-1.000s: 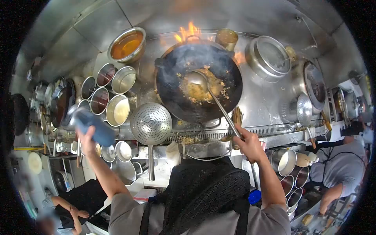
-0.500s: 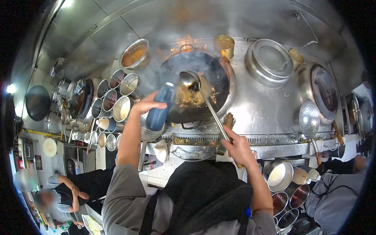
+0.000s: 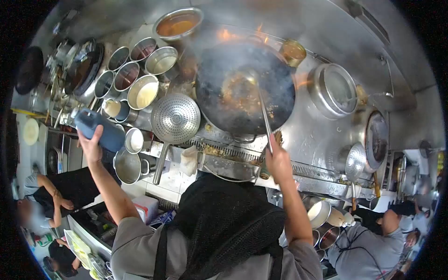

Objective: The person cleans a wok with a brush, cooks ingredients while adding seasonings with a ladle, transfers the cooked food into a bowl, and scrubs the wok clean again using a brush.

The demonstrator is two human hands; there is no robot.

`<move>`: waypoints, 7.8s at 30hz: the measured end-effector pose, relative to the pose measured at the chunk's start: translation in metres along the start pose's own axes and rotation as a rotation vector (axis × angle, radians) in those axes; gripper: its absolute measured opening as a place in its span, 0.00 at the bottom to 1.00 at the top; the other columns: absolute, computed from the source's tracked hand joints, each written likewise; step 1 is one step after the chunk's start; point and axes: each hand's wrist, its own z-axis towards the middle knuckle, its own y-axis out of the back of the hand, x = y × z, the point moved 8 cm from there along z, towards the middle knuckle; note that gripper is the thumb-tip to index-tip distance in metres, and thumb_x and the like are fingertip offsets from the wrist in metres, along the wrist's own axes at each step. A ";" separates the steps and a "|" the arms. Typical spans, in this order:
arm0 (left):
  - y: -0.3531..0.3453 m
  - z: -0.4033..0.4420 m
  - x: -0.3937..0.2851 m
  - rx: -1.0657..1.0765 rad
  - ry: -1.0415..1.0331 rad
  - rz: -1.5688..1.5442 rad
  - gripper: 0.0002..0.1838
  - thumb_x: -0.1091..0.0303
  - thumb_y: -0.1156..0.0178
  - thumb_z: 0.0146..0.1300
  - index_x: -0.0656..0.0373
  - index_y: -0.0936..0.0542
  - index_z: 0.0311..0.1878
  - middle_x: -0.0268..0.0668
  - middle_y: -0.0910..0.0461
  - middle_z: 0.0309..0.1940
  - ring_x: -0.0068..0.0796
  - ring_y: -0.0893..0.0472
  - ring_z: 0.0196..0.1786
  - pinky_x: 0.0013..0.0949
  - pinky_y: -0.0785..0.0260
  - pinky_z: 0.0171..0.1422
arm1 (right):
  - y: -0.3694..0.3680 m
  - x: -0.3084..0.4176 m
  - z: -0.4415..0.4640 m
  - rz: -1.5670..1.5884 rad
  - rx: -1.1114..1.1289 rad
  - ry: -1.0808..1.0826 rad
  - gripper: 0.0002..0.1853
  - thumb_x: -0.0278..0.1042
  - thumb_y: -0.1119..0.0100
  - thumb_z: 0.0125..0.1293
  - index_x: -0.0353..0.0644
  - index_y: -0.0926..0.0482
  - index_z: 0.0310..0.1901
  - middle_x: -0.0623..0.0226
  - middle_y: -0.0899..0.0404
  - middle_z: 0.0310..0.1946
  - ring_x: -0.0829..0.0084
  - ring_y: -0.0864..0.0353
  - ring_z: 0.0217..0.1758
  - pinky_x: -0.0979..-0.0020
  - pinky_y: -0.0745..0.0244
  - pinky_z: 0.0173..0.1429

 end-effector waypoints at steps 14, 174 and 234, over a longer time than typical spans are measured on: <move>0.141 0.128 0.118 -0.504 -0.085 0.245 0.57 0.57 0.13 0.48 0.72 0.38 0.73 0.49 0.24 0.61 0.37 0.24 0.62 0.40 0.31 0.70 | -0.023 0.042 0.043 -0.046 -0.131 -0.304 0.30 0.27 0.39 0.73 0.42 0.30 0.76 0.64 0.16 0.25 0.79 0.25 0.24 0.68 0.26 0.29; 0.262 -0.079 0.090 -0.364 -0.033 -0.809 0.24 0.62 0.49 0.82 0.52 0.41 0.25 0.30 0.44 0.19 0.26 0.40 0.31 0.34 0.43 0.42 | -0.392 0.320 0.060 0.741 0.352 -0.047 0.17 0.41 0.46 0.83 0.33 0.18 0.54 0.60 0.15 0.35 0.80 0.20 0.28 0.76 0.23 0.30; 0.391 -0.079 0.129 -0.692 0.026 -0.711 0.27 0.59 0.49 0.83 0.51 0.41 0.23 0.28 0.46 0.19 0.25 0.41 0.31 0.35 0.41 0.47 | -0.557 0.507 0.133 0.767 0.501 0.072 0.18 0.44 0.43 0.80 0.35 0.18 0.53 0.64 0.15 0.34 0.79 0.19 0.27 0.74 0.23 0.27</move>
